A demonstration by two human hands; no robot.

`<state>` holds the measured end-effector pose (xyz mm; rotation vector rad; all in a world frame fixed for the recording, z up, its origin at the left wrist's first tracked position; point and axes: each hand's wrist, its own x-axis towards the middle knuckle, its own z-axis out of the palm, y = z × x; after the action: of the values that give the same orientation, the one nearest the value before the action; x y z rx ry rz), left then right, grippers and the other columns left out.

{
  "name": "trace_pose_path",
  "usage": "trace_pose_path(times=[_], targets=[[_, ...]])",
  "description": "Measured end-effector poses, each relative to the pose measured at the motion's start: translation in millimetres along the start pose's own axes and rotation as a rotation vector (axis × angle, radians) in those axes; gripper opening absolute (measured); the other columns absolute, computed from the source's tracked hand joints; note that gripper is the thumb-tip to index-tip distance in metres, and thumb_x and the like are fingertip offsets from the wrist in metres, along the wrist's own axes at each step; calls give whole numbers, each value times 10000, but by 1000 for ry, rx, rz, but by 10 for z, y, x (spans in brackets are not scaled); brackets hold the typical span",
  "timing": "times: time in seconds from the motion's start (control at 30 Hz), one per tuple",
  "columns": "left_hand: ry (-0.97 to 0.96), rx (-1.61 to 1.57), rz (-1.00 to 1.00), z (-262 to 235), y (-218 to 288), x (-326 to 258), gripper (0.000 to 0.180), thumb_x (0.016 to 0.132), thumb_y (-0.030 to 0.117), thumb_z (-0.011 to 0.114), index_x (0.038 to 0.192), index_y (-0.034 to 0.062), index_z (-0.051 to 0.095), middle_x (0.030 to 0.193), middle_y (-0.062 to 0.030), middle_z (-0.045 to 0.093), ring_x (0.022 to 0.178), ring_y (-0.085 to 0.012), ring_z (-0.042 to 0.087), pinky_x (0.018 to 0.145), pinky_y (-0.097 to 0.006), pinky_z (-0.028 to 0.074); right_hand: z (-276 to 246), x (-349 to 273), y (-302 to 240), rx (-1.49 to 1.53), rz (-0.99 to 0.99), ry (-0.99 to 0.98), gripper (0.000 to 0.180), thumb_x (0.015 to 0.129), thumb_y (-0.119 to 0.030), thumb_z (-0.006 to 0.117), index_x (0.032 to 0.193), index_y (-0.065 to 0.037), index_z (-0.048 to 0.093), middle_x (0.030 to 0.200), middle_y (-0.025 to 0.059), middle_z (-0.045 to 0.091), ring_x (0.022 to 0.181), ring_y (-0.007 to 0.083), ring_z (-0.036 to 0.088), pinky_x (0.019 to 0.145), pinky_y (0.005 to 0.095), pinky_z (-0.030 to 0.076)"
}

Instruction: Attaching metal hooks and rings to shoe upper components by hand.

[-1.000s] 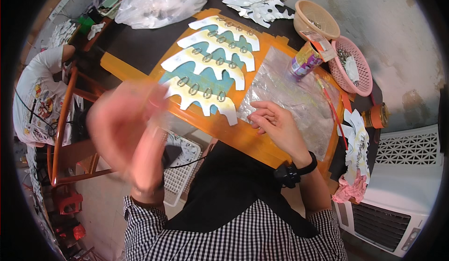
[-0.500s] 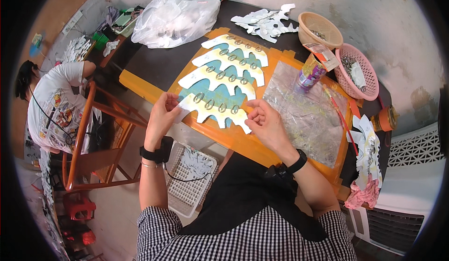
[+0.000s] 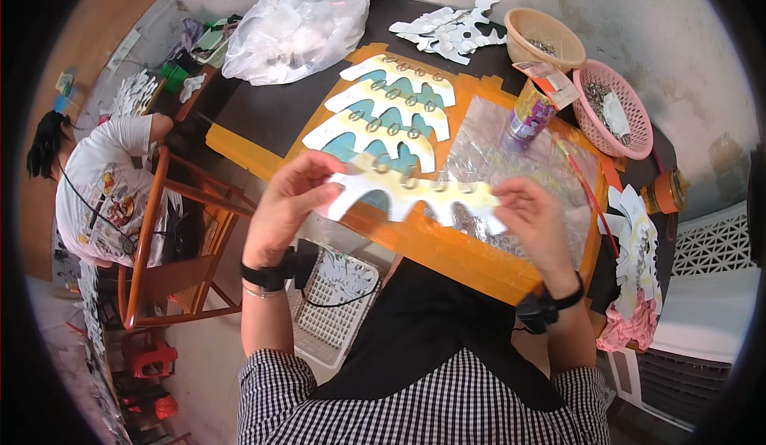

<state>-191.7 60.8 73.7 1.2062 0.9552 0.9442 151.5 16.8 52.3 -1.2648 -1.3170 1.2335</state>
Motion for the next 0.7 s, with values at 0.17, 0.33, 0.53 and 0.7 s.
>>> trace_pose_path(times=[0.17,0.33,0.53,0.7], targets=[[-289,145,-50,706,-171,252,284,943,12,600,1221,32,652,1076,-30,693,962,-96,619,863,-253,495,-641,-593,-57,-116,50,224,180,875,92,620,1032,16,661,926,12,640,834,60,618,696,189,483],[-303,256,-49,1208,-506,414,310,923,-5,651,1229,39,645,947,28,642,827,-49,554,753,-211,468,-942,-1015,443,-29,43,305,159,867,73,657,1024,46,664,956,15,607,828,80,614,739,198,487],[-281,465,32,1257,-623,449,297,873,-17,701,1159,53,660,981,-6,631,734,-59,537,687,-222,466,-971,-1203,517,-408,-43,282,188,791,89,691,963,20,725,999,55,558,868,119,599,728,238,495],[-207,628,210,1267,-667,393,309,831,-19,738,1123,57,675,1085,-51,617,701,-89,561,667,-232,475,-968,-1132,459,-550,-119,276,170,766,68,719,930,22,714,985,55,557,841,120,592,715,240,486]])
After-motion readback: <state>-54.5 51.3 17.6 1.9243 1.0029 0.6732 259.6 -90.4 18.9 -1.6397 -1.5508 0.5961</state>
